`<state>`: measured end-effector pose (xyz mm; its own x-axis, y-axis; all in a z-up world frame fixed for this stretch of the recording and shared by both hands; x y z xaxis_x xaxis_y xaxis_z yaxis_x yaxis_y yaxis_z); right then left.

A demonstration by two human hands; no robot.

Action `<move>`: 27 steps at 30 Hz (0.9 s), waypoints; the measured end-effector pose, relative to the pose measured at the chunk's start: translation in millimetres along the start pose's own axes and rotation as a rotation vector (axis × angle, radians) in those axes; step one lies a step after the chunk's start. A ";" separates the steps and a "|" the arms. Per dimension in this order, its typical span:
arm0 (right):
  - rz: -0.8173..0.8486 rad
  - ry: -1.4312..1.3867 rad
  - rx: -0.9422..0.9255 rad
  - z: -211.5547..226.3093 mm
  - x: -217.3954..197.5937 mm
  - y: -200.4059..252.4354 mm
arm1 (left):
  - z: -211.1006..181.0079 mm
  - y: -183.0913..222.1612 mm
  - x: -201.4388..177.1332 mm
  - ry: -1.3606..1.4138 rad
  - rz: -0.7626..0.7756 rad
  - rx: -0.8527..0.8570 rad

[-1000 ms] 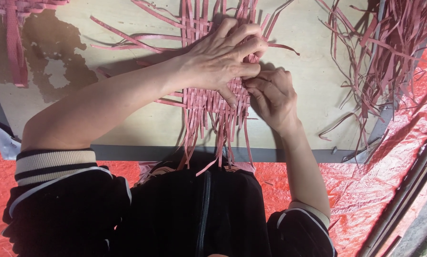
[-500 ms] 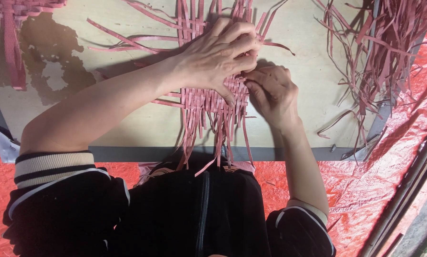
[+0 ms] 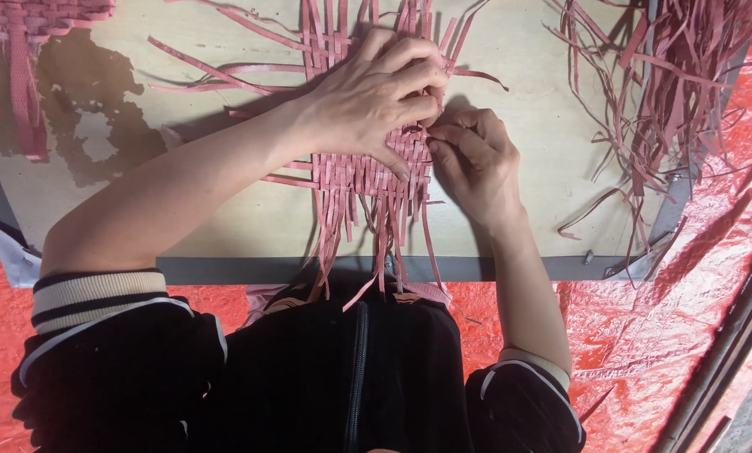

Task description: Weaving thin pink plastic strips together on a board to create a flat woven object.

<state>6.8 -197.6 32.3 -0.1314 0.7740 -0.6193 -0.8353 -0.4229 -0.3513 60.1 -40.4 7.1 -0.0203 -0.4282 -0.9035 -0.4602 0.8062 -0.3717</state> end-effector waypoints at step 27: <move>0.436 0.248 -0.181 -13.0 -5.4 -16.7 | -1.9 1.0 -1.0 0.124 0.001 0.010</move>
<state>28.4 -200.9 32.4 -0.2972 0.3832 -0.8745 -0.6230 -0.7719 -0.1265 58.0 -39.9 8.0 -0.1308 -0.4741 -0.8707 -0.4511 0.8105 -0.3736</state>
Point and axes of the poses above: each hand's wrist, its own y-axis away from the middle knuckle, its own x-axis out of the palm, z = x × y, the point moved 3 cm from there along -y, towards the middle knuckle, and after that the axes turned 2 degrees about -x, right-handed, at the moved point
